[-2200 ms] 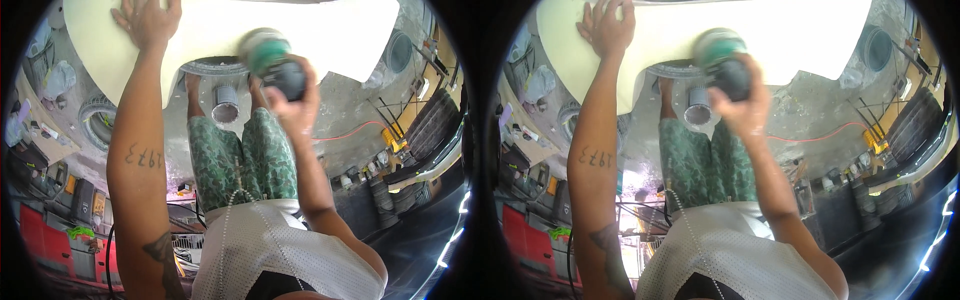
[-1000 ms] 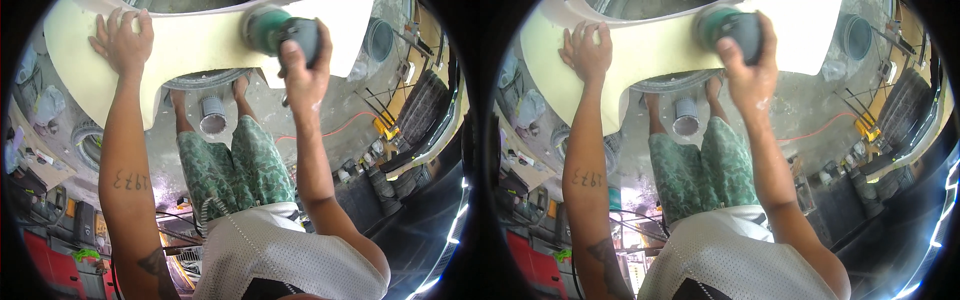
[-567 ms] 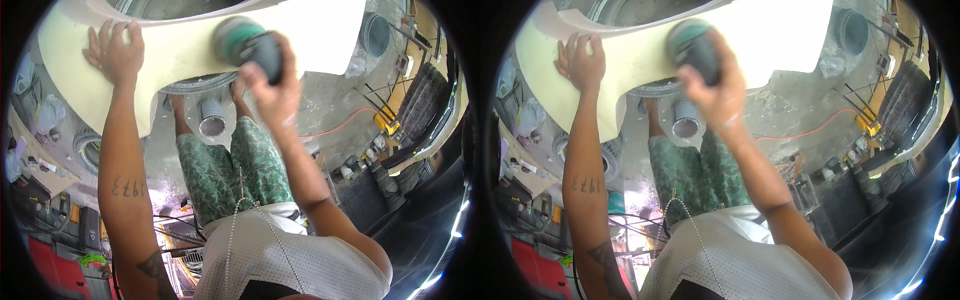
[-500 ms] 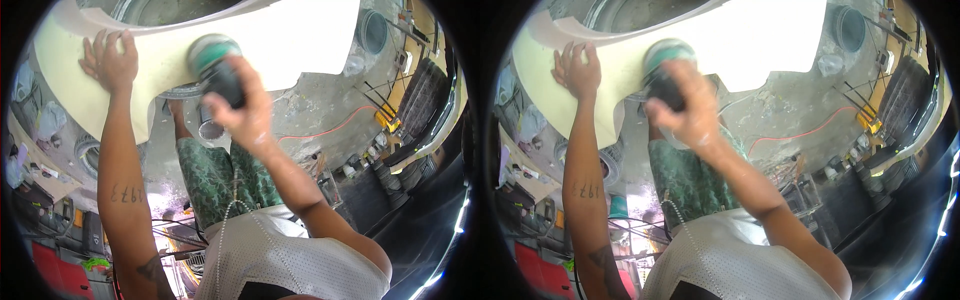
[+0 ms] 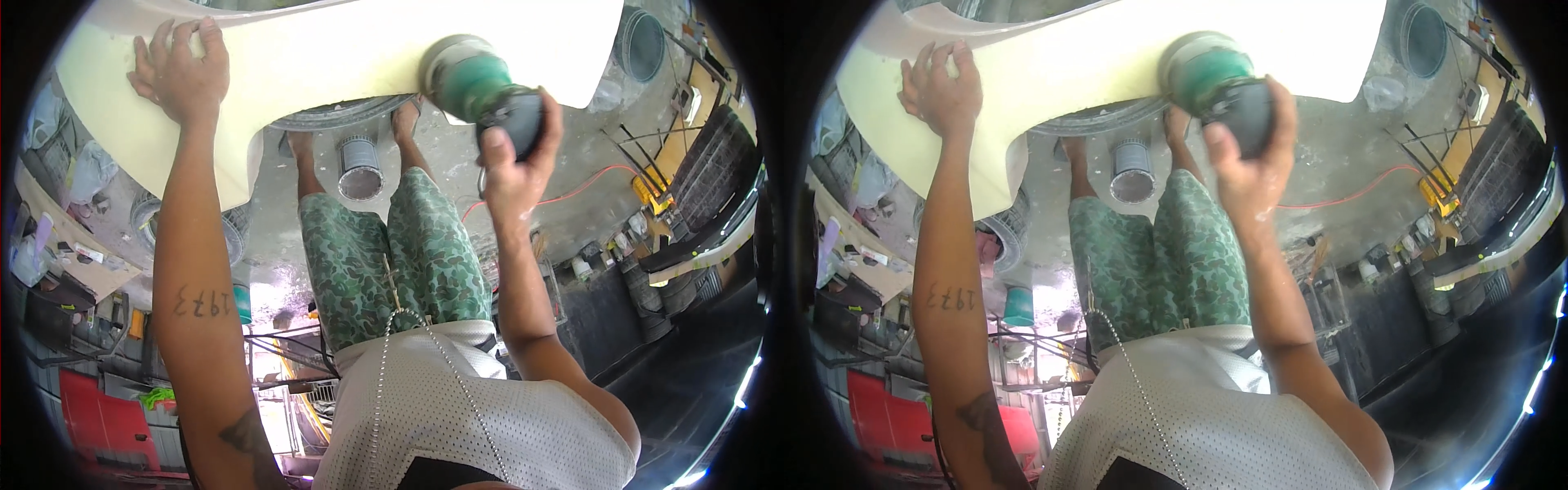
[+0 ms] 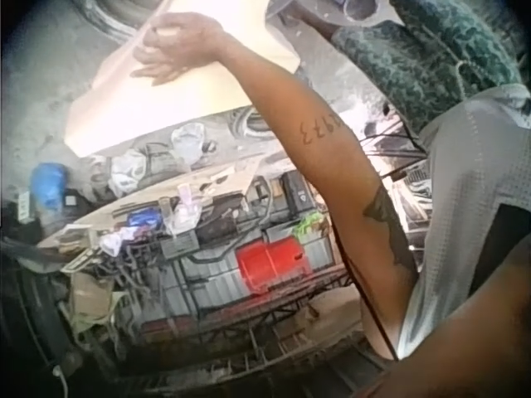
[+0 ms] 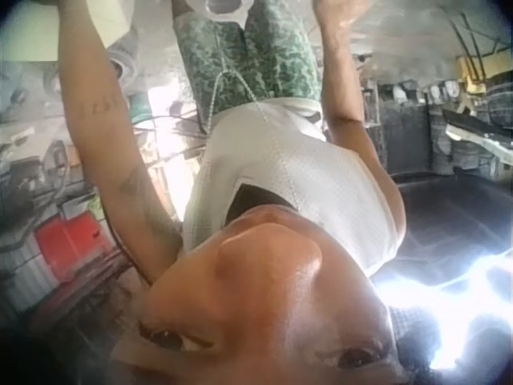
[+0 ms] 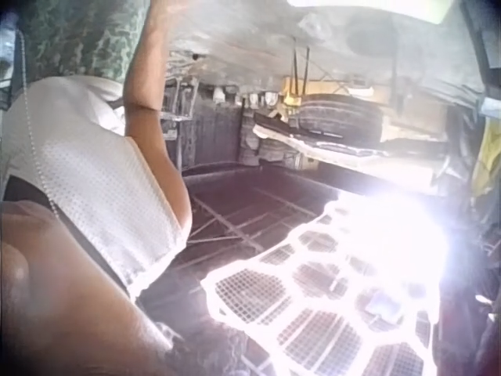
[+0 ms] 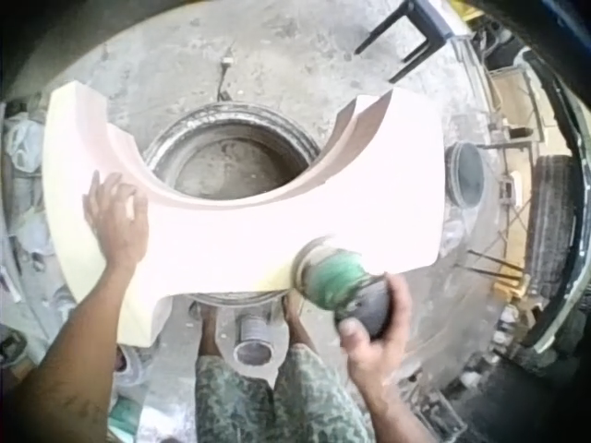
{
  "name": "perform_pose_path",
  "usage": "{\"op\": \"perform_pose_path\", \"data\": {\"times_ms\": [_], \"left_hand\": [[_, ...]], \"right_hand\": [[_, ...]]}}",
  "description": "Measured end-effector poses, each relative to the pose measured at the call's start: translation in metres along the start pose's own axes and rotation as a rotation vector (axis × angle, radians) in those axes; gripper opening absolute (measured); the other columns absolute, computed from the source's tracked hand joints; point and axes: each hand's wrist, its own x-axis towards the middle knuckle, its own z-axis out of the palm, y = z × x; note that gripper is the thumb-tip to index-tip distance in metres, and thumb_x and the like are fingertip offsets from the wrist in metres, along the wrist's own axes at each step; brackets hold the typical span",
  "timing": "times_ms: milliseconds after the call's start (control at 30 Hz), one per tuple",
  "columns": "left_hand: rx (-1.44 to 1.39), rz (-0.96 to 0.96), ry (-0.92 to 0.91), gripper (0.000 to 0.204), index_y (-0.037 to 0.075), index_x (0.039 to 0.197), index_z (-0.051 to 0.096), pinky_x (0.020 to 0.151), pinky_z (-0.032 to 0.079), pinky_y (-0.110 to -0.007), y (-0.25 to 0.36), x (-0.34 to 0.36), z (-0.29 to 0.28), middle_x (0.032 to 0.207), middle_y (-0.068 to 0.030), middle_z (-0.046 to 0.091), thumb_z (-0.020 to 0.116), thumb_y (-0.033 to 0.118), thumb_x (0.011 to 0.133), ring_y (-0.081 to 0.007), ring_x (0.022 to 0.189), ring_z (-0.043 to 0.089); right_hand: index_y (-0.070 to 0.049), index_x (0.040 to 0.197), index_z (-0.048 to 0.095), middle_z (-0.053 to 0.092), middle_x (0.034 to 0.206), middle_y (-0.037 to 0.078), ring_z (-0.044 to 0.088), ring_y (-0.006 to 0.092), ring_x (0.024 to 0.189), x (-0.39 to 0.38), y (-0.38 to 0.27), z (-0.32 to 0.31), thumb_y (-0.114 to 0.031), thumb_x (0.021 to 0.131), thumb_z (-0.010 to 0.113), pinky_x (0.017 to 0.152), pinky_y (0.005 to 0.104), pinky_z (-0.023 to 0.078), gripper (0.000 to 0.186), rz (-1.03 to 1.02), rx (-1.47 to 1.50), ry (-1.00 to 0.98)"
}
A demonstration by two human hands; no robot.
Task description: The person holds a vehicle body piece and sands its surfaces using a rotary sander.
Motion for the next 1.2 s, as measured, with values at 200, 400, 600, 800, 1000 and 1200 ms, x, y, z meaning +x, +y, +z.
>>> {"op": "perform_pose_path", "data": {"times_ms": [200, 400, 600, 800, 1000, 1200], "left_hand": [[-0.067, 0.001, 0.016, 0.043, 0.024, 0.12, 0.074, 0.124, 0.009, -0.057, 0.0, 0.0, 0.0, 0.149, -0.0004, 0.056, 0.051, 0.054, 0.1, -0.0341, 0.152, 0.026], [-0.162, -0.012, 0.02, 0.045, 0.025, 0.117, 0.075, 0.124, 0.004, -0.061, -0.005, -0.002, 0.004, 0.151, -0.0016, 0.053, 0.051, 0.058, 0.098, -0.0352, 0.153, 0.024], [-0.064, -0.014, -0.009, 0.046, 0.024, 0.124, 0.073, 0.125, 0.007, -0.057, 0.0, 0.0, 0.0, 0.152, -0.0022, 0.053, 0.049, 0.056, 0.1, -0.0331, 0.153, 0.026], [-0.029, 0.02, -0.007, 0.046, 0.025, 0.123, 0.073, 0.124, 0.007, -0.058, -0.004, 0.0, 0.004, 0.153, -0.0021, 0.052, 0.049, 0.057, 0.1, -0.0336, 0.153, 0.025], [-0.024, 0.009, 0.01, 0.045, 0.026, 0.122, 0.074, 0.123, 0.008, -0.058, -0.002, 0.002, 0.006, 0.151, -0.0015, 0.054, 0.051, 0.057, 0.099, -0.0338, 0.152, 0.027], [-0.015, 0.007, 0.068, 0.034, 0.019, 0.112, 0.072, 0.122, 0.013, -0.06, 0.003, 0.0, 0.002, 0.143, -0.0051, 0.057, 0.058, 0.045, 0.097, -0.0352, 0.15, 0.031]], "right_hand": [[-0.01, 0.142, 0.056, 0.059, 0.141, 0.022, 0.06, 0.0327, 0.127, -0.036, -0.006, 0.058, -0.033, 0.076, 0.088, 0.103, 0.0437, 0.053, 0.077, -0.285, -0.289, -0.529], [-0.005, 0.136, 0.059, 0.058, 0.14, 0.021, 0.065, 0.0362, 0.122, -0.029, 0.004, 0.033, -0.024, 0.074, 0.089, 0.1, 0.0418, 0.056, 0.072, -0.375, -0.207, -0.336], [-0.004, 0.134, 0.062, 0.058, 0.141, 0.025, 0.059, 0.0405, 0.13, -0.038, 0.01, 0.033, -0.027, 0.076, 0.088, 0.105, 0.0488, 0.051, 0.067, -0.275, -0.212, -0.4], [-0.007, 0.139, 0.058, 0.061, 0.137, 0.021, 0.06, 0.0337, 0.128, -0.042, 0.016, 0.016, -0.037, 0.078, 0.087, 0.106, 0.0454, 0.05, 0.074, -0.124, -0.175, -0.295], [-0.006, 0.144, 0.051, 0.06, 0.125, 0.013, 0.063, 0.0255, 0.107, -0.012, 0.006, -0.017, -0.037, 0.082, 0.086, 0.094, 0.0386, 0.054, 0.077, 0.006, -0.189, 0.0], [-0.007, 0.146, 0.051, 0.062, 0.129, 0.015, 0.066, 0.027, 0.112, 0.009, -0.014, 0.028, -0.031, 0.081, 0.087, 0.094, 0.0377, 0.056, 0.078, -0.106, -0.056, -0.13]]}}
